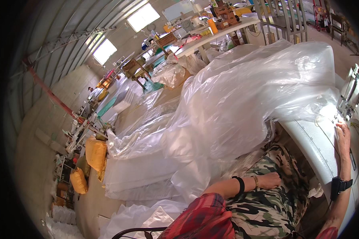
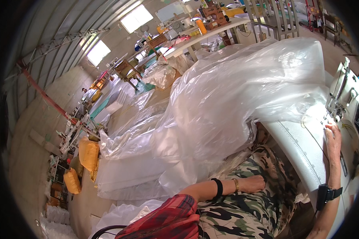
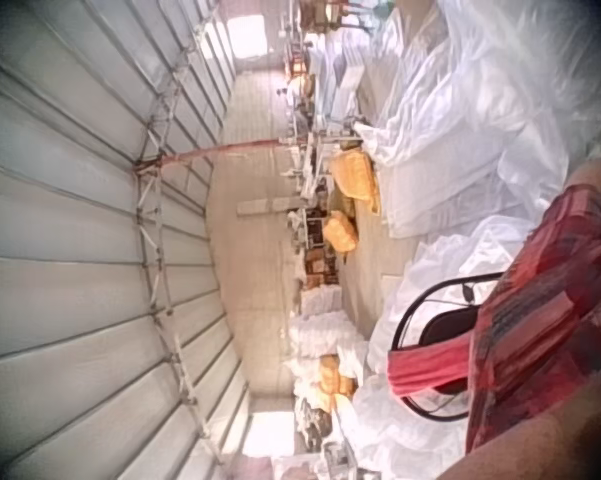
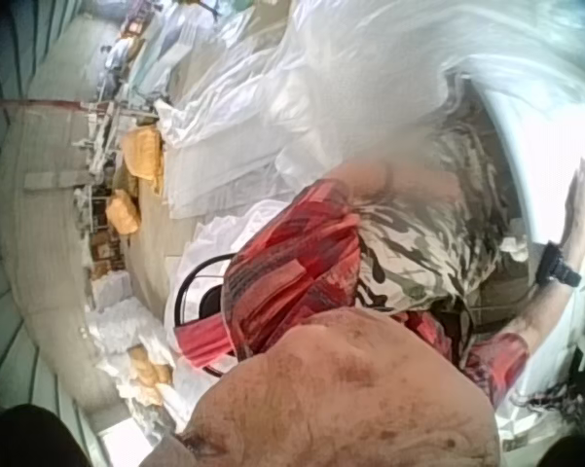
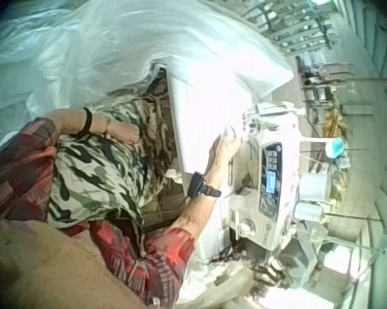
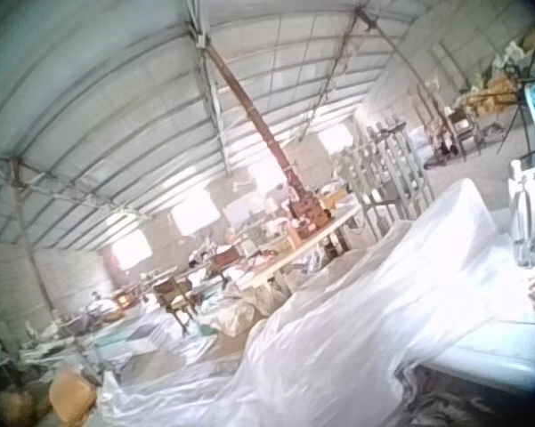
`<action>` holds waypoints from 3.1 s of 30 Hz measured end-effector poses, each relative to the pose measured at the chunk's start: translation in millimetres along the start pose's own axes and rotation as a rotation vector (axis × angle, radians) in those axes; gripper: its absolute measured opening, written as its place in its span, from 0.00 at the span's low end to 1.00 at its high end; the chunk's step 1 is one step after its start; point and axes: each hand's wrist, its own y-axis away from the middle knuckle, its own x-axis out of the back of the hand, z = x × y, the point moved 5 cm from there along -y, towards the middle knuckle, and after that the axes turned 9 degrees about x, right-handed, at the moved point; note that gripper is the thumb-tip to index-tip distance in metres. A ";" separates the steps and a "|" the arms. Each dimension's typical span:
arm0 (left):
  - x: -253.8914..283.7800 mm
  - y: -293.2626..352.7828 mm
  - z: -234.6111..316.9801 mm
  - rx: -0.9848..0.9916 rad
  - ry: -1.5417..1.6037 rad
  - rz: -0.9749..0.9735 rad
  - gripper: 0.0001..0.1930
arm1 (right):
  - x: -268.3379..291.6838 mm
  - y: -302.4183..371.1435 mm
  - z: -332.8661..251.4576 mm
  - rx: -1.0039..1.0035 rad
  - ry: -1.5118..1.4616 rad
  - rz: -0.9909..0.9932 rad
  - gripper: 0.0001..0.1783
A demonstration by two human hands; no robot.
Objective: Sewing together large sheets of white plastic material using an industrial sewing machine.
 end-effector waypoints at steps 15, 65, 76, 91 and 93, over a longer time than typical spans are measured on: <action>0.0 -0.7 6.6 -0.025 -0.024 -0.024 0.06 | -3.0 -1.1 -16.4 0.018 0.002 0.045 0.16; -3.3 -17.3 -61.1 0.402 -0.040 0.008 0.56 | 1.0 1.5 -43.5 0.027 0.050 0.034 0.13; 16.7 -31.4 -64.3 0.432 0.100 0.005 0.56 | 2.0 -2.4 -29.8 0.042 0.035 -0.019 0.14; -35.8 -13.2 -130.6 0.361 0.767 -0.275 0.38 | -11.7 -1.8 -52.0 -0.023 -0.055 0.030 0.16; -5.1 -8.3 -116.5 0.544 0.861 -0.209 0.46 | -1.0 2.9 -46.0 -0.080 0.058 0.009 0.19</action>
